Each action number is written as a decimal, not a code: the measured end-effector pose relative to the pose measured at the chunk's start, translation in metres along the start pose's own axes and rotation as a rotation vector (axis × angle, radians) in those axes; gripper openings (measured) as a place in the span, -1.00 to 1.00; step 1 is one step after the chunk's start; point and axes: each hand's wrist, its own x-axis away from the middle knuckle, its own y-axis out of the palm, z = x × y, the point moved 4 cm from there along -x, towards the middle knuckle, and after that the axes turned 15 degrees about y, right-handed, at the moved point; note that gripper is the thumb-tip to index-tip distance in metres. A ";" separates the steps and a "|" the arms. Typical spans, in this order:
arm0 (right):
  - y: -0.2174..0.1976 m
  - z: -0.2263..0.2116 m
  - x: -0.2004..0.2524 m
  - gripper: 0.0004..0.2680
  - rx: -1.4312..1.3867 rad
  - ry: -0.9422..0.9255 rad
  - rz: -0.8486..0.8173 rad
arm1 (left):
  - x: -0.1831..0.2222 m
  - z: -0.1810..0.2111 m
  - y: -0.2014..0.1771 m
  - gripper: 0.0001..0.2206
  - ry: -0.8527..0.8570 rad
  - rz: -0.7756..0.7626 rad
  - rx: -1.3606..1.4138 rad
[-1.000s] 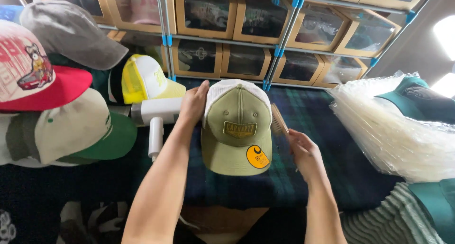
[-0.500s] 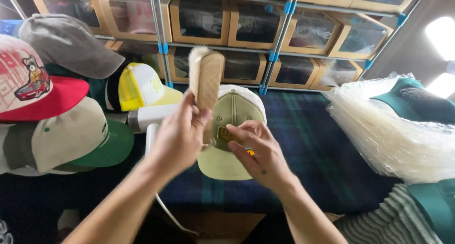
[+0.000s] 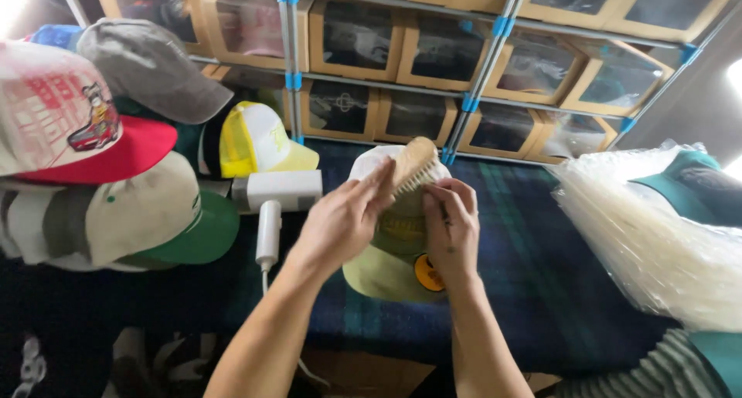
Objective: Restoring a baseball cap by unwrapping it, placing it on a hat block, and using a brush and steamer to clean and shape it.
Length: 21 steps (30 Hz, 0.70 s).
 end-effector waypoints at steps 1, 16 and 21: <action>0.004 0.000 -0.001 -0.89 -0.007 0.000 -0.016 | 0.000 -0.041 0.005 -0.54 -0.016 0.003 -0.008; 0.002 -0.007 0.004 -0.88 0.059 -0.163 0.064 | -0.115 -0.050 0.012 -0.54 -0.099 -0.925 -0.302; 0.000 -0.004 -0.001 -0.92 0.010 -0.152 0.009 | -0.069 -0.213 0.079 -0.50 -0.472 -1.245 -0.452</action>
